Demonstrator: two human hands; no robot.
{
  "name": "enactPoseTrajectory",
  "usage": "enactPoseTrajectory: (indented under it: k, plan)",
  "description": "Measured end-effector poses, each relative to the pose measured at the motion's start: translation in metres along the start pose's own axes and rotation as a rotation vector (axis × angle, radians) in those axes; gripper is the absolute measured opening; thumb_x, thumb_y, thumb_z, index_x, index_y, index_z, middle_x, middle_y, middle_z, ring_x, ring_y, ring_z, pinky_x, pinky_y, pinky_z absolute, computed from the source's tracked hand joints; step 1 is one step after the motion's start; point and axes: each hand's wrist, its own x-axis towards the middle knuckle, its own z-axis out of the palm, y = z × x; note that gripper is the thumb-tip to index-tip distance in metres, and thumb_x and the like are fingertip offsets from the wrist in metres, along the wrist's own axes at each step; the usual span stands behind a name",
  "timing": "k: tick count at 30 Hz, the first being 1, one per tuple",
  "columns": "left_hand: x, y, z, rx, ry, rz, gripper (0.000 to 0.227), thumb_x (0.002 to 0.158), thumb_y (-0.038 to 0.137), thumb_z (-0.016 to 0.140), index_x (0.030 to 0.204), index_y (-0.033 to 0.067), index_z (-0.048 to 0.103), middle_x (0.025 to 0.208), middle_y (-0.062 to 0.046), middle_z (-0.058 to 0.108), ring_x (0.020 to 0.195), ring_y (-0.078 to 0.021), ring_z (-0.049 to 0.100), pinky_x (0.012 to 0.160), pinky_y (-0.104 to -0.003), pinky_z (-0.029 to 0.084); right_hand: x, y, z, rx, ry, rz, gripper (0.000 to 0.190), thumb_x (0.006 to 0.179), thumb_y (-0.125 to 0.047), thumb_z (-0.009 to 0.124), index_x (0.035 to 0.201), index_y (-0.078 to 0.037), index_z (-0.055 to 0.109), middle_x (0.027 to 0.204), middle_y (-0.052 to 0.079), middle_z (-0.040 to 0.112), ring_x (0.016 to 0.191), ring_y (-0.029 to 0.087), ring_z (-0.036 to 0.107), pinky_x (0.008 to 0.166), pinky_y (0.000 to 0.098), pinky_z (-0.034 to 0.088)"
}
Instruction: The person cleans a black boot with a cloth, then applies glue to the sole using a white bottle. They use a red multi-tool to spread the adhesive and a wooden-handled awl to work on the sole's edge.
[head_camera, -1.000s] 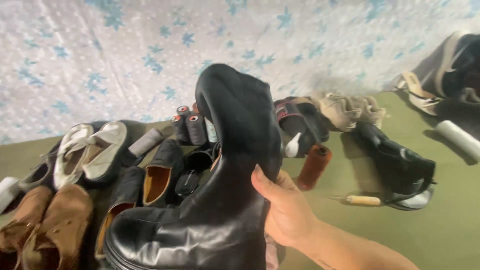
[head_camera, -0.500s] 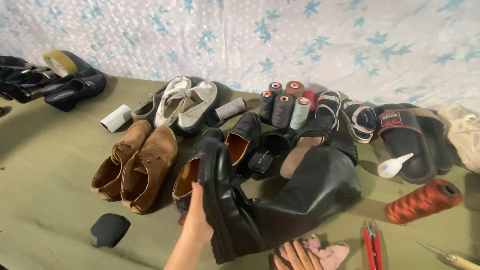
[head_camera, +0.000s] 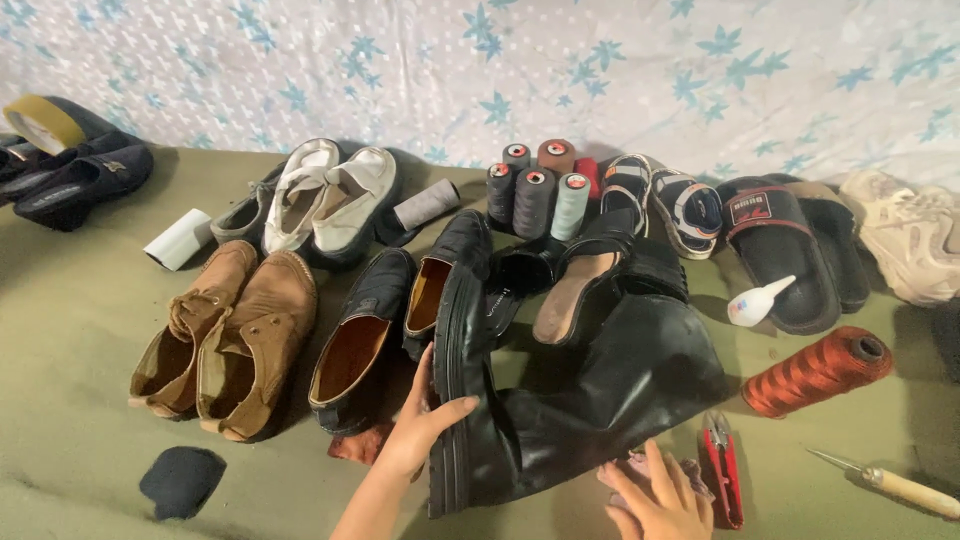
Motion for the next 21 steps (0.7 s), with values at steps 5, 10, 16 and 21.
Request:
enactPoseTrajectory:
  k: [5, 10, 16, 21]
  plan:
    - [-0.009, -0.004, 0.01, -0.136, 0.02, -0.054, 0.11, 0.069, 0.021, 0.075, 0.165, 0.0297, 0.02, 0.156, -0.007, 0.053, 0.133, -0.0277, 0.058, 0.109, -0.045, 0.049, 0.038, -0.003, -0.038, 0.494, 0.15, -0.005, 0.023, 0.086, -0.025, 0.072, 0.106, -0.029, 0.083, 0.127, -0.001, 0.073, 0.088, 0.018, 0.075, 0.084, 0.0332, 0.058]
    - [0.006, -0.041, 0.015, -0.281, 0.048, 0.052, 0.101, 0.076, 0.028, 0.069, 0.165, 0.0259, 0.021, 0.155, -0.013, 0.054, 0.133, -0.03, 0.06, 0.109, -0.044, 0.05, 0.101, -0.069, -0.138, 1.304, 0.11, 0.108, 0.028, 0.095, 0.003, 0.057, 0.118, -0.009, 0.068, 0.118, 0.015, 0.067, 0.104, 0.032, 0.083, 0.093, 0.0426, 0.072]
    - [0.045, -0.095, -0.008, -0.179, -0.029, 0.31, 0.094, 0.086, 0.043, 0.065, 0.164, 0.021, 0.016, 0.166, -0.005, 0.035, 0.147, -0.0172, 0.042, 0.118, -0.037, 0.036, 0.108, -0.154, -0.059, 0.911, 0.033, -0.273, 0.029, 0.083, -0.024, 0.081, 0.11, -0.015, 0.079, 0.129, 0.012, 0.067, 0.118, 0.032, 0.063, 0.102, 0.0473, 0.048]
    - [0.033, -0.072, -0.002, -0.151, -0.044, 0.298, 0.108, 0.079, 0.046, 0.073, 0.163, 0.0177, 0.01, 0.166, -0.008, 0.034, 0.149, -0.0203, 0.04, 0.119, -0.041, 0.036, 0.038, -0.145, -0.047, 0.762, 0.079, -0.195, 0.027, 0.083, -0.011, 0.074, 0.11, -0.012, 0.075, 0.125, -0.001, 0.07, 0.112, 0.022, 0.068, 0.095, 0.0312, 0.057]
